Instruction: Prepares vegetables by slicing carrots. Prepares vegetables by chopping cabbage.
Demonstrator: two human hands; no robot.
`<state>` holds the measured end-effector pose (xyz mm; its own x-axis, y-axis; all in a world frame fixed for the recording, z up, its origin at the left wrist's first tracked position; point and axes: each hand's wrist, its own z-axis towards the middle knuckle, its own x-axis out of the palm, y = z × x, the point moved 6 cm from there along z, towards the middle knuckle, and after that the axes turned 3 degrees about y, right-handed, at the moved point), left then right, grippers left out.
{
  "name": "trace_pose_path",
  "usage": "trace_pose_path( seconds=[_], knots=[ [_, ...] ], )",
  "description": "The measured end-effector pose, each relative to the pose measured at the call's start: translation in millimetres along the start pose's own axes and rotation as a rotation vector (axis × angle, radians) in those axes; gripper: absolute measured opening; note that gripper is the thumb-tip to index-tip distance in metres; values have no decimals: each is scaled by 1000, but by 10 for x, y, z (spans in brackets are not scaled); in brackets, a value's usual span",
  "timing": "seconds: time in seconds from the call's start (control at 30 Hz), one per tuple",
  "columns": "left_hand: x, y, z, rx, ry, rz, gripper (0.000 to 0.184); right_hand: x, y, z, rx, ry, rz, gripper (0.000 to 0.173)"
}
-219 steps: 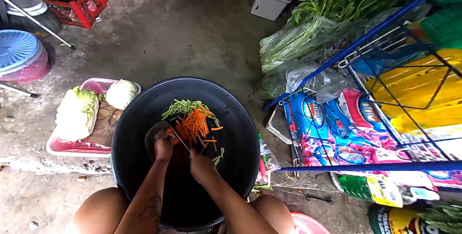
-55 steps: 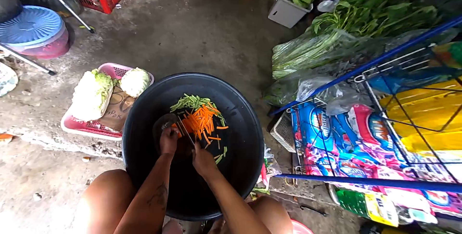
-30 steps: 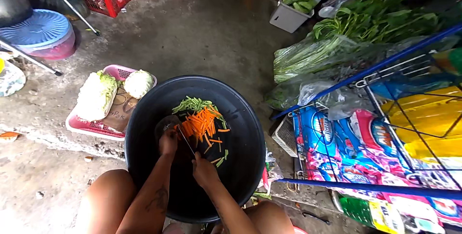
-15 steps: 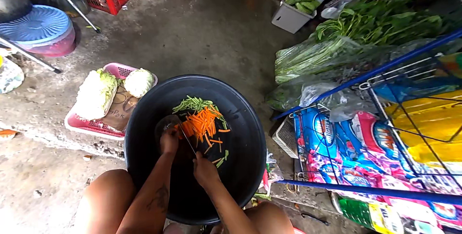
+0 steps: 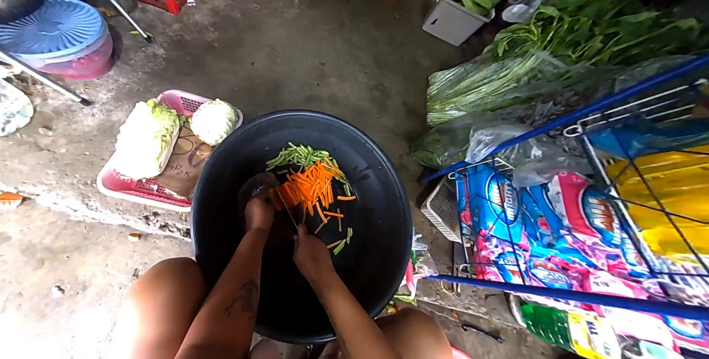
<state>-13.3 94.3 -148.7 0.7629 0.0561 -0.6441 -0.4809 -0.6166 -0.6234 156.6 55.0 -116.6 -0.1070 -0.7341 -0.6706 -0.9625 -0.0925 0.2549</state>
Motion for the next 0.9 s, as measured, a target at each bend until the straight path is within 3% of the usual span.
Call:
trace_pose_path(
  seconds=[0.37,0.6,0.9],
  knots=[
    [23,29,30,-3,-33,-18,29,-304,187,-53,36,95,-59,45],
    [11,21,42,-21,-13,-28,28,-90,-193,-518,123,192,-62,45],
    [20,29,38,-11,-36,-48,25,-344,98,-269,57,52,-110,44]
  ],
)
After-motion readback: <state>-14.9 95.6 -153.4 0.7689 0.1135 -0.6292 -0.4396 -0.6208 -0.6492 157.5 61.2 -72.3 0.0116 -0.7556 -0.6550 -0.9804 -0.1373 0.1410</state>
